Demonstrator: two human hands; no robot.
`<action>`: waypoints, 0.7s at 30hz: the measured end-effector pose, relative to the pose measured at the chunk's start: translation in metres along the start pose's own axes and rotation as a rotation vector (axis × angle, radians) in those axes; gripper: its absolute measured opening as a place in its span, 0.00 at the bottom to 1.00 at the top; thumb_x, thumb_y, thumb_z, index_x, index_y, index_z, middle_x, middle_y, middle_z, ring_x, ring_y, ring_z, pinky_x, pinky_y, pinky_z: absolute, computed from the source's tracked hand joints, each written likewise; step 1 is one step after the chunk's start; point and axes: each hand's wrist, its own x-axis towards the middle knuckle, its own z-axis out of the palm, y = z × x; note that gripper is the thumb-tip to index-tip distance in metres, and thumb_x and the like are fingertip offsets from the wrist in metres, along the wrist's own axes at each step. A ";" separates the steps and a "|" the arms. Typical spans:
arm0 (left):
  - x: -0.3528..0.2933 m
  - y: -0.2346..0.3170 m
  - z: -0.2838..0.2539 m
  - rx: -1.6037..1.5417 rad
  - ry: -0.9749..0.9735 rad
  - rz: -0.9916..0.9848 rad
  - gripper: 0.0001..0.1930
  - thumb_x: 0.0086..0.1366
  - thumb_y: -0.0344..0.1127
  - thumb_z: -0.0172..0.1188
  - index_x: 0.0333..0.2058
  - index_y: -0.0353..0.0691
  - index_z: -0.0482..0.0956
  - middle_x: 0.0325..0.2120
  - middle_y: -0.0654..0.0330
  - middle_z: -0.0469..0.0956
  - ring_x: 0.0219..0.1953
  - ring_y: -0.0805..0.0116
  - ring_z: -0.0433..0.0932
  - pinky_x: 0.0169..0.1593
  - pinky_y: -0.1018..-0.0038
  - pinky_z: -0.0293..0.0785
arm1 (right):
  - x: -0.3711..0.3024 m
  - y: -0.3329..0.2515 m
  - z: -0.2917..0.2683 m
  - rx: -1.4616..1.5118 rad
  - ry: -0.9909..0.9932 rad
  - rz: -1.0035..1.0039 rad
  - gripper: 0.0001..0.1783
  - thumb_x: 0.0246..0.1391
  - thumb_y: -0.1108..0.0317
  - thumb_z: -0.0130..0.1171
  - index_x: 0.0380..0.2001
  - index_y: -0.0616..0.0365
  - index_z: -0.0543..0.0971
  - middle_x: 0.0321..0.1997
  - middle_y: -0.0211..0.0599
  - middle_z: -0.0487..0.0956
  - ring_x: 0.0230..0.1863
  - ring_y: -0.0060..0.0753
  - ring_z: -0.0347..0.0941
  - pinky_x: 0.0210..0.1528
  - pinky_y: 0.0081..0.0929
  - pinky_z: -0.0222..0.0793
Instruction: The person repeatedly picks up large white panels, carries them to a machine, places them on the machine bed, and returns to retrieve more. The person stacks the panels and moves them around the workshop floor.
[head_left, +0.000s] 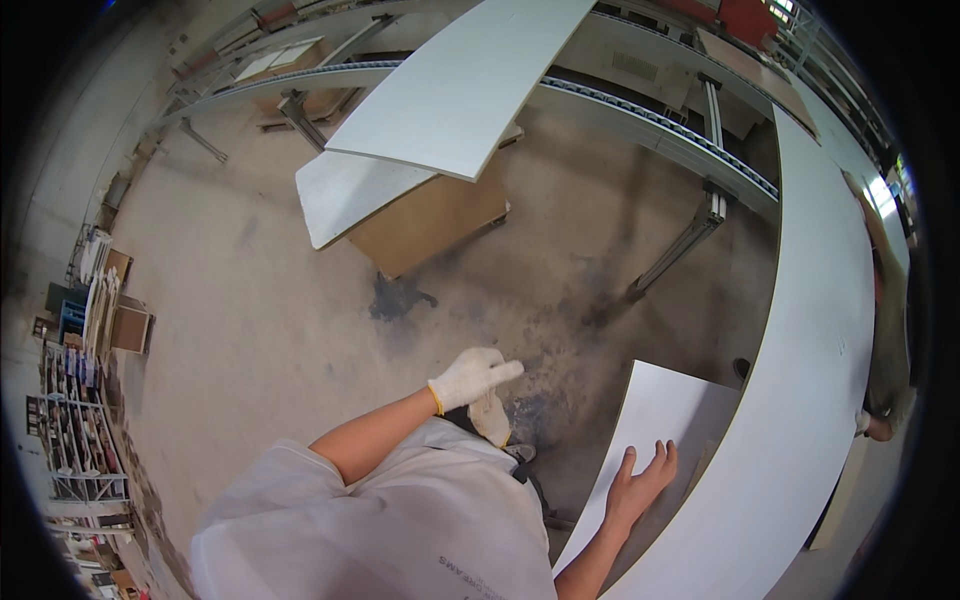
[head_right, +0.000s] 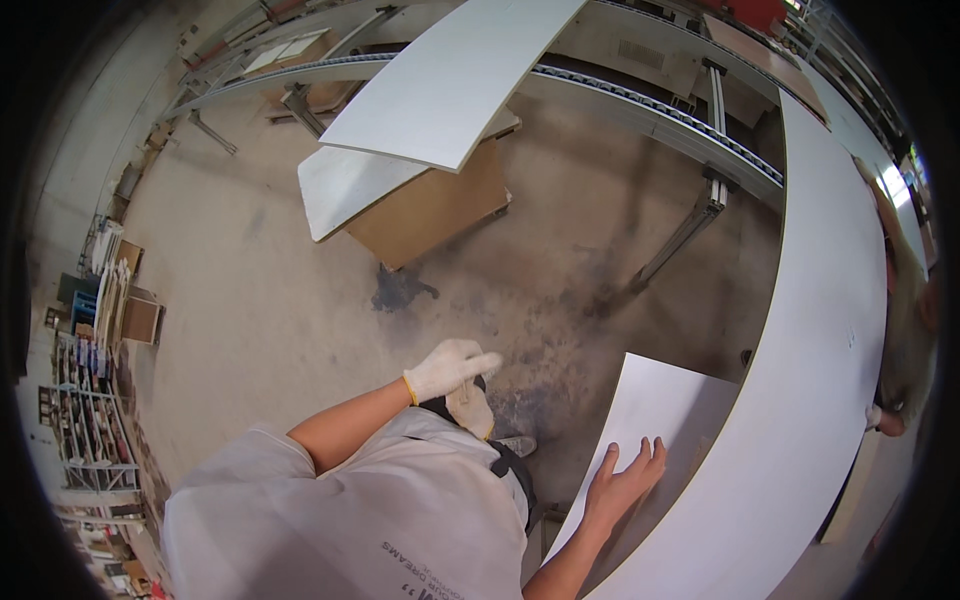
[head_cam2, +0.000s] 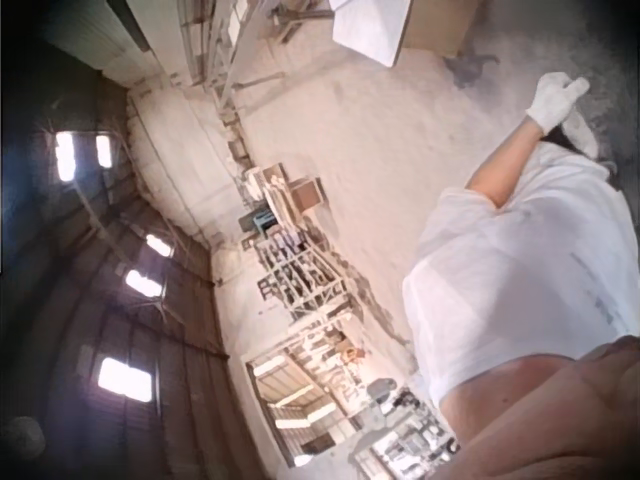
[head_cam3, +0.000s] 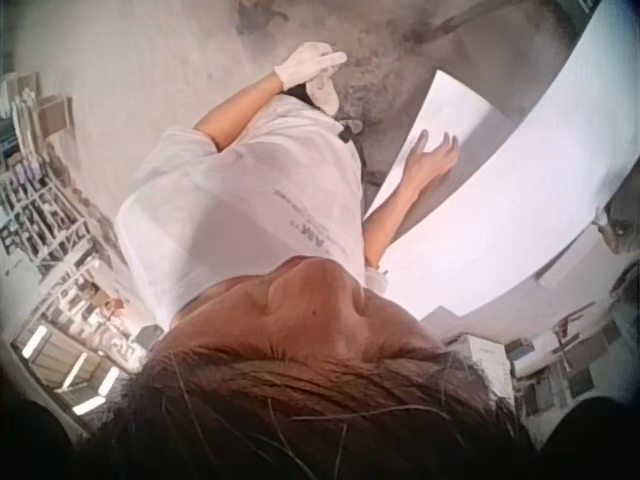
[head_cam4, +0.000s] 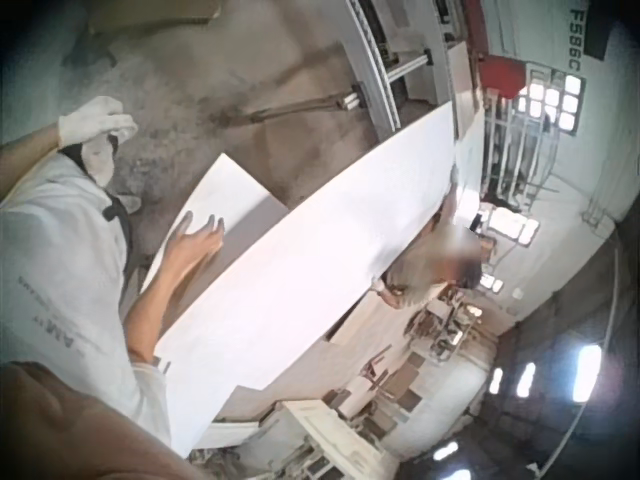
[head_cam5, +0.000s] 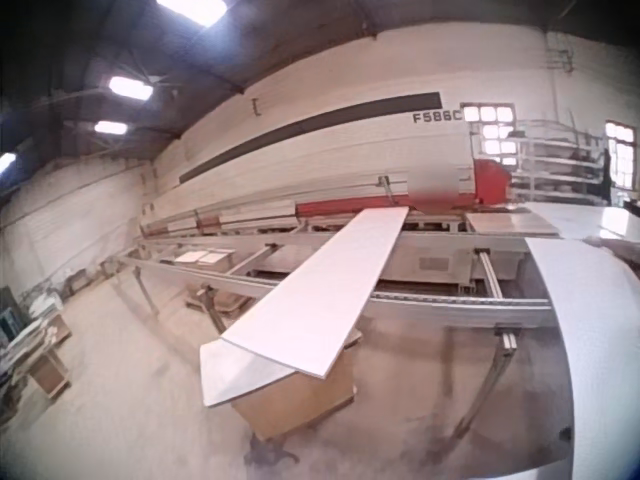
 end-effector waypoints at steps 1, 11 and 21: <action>0.012 -0.003 -0.009 -0.041 0.019 -0.014 0.30 0.67 0.61 0.60 0.32 0.31 0.85 0.30 0.46 0.83 0.36 0.57 0.83 0.44 0.62 0.77 | 0.003 -0.009 0.004 -0.004 -0.021 0.013 0.28 0.60 0.68 0.65 0.61 0.70 0.72 0.73 0.55 0.64 0.72 0.60 0.57 0.72 0.52 0.56; 0.171 -0.018 -0.111 -0.164 0.040 0.102 0.27 0.68 0.57 0.63 0.31 0.33 0.83 0.26 0.56 0.80 0.31 0.67 0.78 0.38 0.67 0.74 | 0.041 -0.074 0.043 -0.028 -0.093 0.279 0.28 0.61 0.67 0.63 0.61 0.70 0.71 0.72 0.57 0.65 0.73 0.59 0.58 0.75 0.49 0.54; 0.236 -0.010 -0.152 -1.110 -0.059 -0.237 0.26 0.72 0.60 0.60 0.41 0.38 0.80 0.30 0.60 0.80 0.32 0.65 0.80 0.37 0.68 0.80 | 0.057 -0.119 0.032 -0.056 -0.025 0.414 0.30 0.58 0.63 0.68 0.59 0.70 0.75 0.68 0.60 0.69 0.70 0.62 0.62 0.73 0.49 0.60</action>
